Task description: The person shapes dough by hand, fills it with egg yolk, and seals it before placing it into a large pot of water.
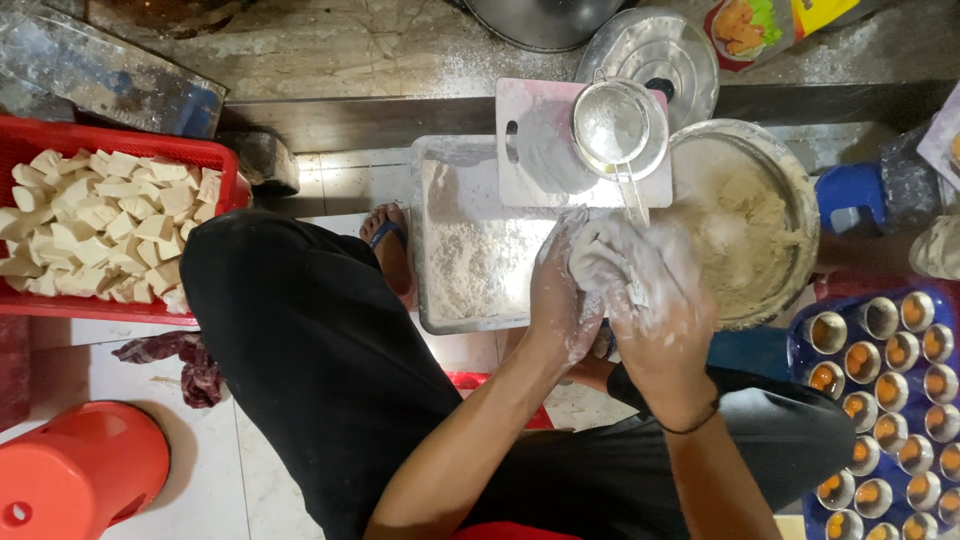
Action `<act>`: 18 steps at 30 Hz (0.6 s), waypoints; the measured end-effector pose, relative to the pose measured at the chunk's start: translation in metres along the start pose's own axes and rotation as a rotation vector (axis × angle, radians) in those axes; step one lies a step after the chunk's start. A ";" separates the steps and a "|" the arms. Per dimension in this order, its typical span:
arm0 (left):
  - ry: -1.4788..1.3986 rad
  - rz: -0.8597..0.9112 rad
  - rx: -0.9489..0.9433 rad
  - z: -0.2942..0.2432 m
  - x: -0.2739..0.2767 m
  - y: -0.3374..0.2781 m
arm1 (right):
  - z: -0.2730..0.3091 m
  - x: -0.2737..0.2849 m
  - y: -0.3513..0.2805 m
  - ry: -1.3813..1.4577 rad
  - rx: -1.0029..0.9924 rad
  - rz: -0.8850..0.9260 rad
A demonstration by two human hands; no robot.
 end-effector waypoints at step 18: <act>0.044 -0.149 -0.083 -0.017 -0.002 -0.004 | 0.011 -0.021 0.005 -0.246 0.210 0.019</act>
Point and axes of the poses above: each hand's wrist, its own y-axis towards the middle knuckle, its own x-axis out of the back of the hand, z = x × y, the point moved 3 cm from there along y, towards the middle knuckle, and after that the axes turned 1 degree about x, right-handed, at the moved point
